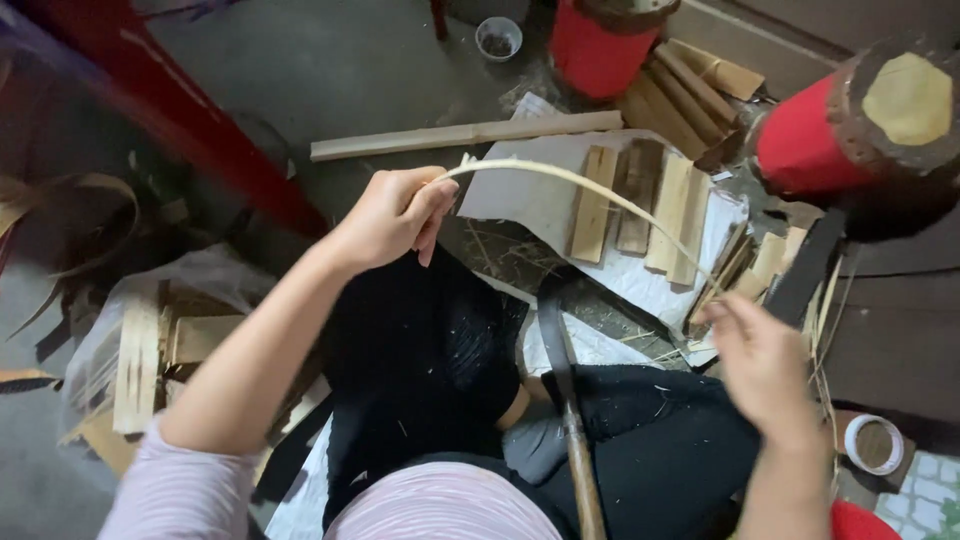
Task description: Shaving thin strips of wood with a curved blade to achieve a specific thickness and smoothness for instrument repair.
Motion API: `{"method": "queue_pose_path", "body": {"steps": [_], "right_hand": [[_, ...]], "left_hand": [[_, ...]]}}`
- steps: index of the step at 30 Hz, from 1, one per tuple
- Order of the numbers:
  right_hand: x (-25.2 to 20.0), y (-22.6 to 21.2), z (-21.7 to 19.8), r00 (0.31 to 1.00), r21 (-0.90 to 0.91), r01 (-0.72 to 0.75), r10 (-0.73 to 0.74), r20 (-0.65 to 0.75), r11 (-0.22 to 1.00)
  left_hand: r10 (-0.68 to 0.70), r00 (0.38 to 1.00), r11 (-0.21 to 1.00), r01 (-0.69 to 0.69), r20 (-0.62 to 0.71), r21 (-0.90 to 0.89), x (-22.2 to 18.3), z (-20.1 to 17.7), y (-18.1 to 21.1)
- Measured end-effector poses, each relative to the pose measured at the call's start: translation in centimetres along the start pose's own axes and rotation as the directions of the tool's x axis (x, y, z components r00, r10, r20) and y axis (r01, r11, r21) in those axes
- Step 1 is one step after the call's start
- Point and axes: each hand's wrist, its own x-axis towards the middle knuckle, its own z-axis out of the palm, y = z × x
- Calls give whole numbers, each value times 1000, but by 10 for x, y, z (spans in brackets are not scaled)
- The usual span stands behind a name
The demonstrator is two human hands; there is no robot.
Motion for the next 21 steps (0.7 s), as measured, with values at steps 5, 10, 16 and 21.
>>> {"method": "queue_pose_path", "body": {"steps": [5,10,16,21], "right_hand": [[-2,-1,48,996,219,21,-2,-85,975],[5,-29,61,974,435,26,76,-215,900],[12,-40,64,953,521,62,104,-284,852],[13,-47,59,946,545,38,146,-290,838]], "left_hand": [[4,939,896,-156,-344,-415,20,42,-10],[-74,907,787,-203,-415,-583,23,73,7],[-100,921,782,-161,-375,-602,17,78,6],[-181,937,735,-72,-298,-674,11,74,12]]}}
